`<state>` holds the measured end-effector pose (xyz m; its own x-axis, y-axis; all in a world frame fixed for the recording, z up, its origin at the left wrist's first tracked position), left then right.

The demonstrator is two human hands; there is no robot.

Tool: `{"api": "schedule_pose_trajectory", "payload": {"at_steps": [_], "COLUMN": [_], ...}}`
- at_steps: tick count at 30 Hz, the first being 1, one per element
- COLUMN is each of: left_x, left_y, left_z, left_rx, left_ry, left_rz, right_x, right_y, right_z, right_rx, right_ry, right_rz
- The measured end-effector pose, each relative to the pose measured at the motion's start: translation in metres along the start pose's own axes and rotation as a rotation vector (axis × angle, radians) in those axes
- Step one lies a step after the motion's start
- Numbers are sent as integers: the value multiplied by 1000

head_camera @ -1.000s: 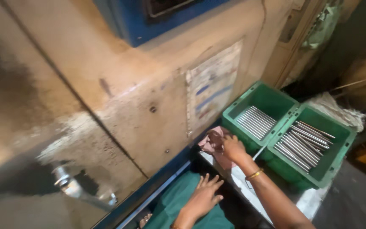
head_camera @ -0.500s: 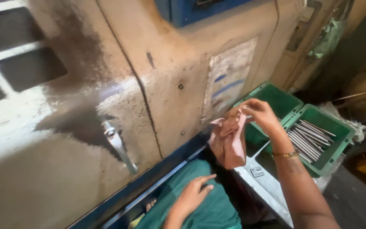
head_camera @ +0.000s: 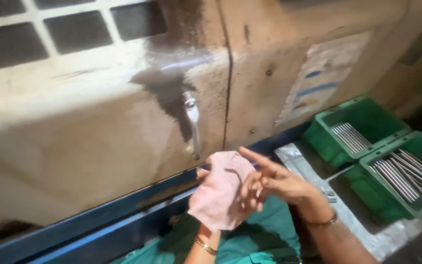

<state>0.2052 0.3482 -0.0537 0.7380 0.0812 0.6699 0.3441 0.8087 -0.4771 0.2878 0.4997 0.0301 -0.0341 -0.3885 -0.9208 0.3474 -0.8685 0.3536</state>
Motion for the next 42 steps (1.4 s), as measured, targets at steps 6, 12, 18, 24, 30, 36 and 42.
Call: {"api": "schedule_pose_trajectory", "payload": {"at_steps": [6, 12, 18, 24, 30, 36, 42], "left_x": [2, -20, -32, -21, -52, -64, -72], "left_y": [-14, -5, -27, -23, 8, 20, 25], "left_z": [-29, -40, -29, -43, -15, -9, -6], "left_rx": [-156, 5, 42, 83, 382, 224, 158], "left_ry": [-181, -348, -354, -358, -604, -672, -708], "left_rz": [-436, -665, -750, -814, -1164, -1363, -1389], "right_x": [140, 146, 90, 104, 138, 120, 88], "right_y": [-3, 1, 25, 41, 29, 41, 46], "right_z": [1, 23, 34, 50, 52, 66, 54], "right_rx": [-68, 224, 467, 445, 449, 518, 388], "right_ry": [81, -368, -417, -619, -404, -486, -560], "right_rz": [677, -499, -977, -1176, -1138, -1155, -1348]}}
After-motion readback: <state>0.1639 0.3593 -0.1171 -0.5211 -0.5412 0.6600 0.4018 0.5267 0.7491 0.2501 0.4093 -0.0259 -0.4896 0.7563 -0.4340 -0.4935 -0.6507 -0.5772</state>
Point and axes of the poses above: each hand's wrist, its own z-axis towards the middle knuckle, its own y-axis out of the palm, x = y × z, the point moved 3 cm from there along z, towards the middle knuckle, and after that the axes turned 6 degrees about -y, right-handed, at the moved point
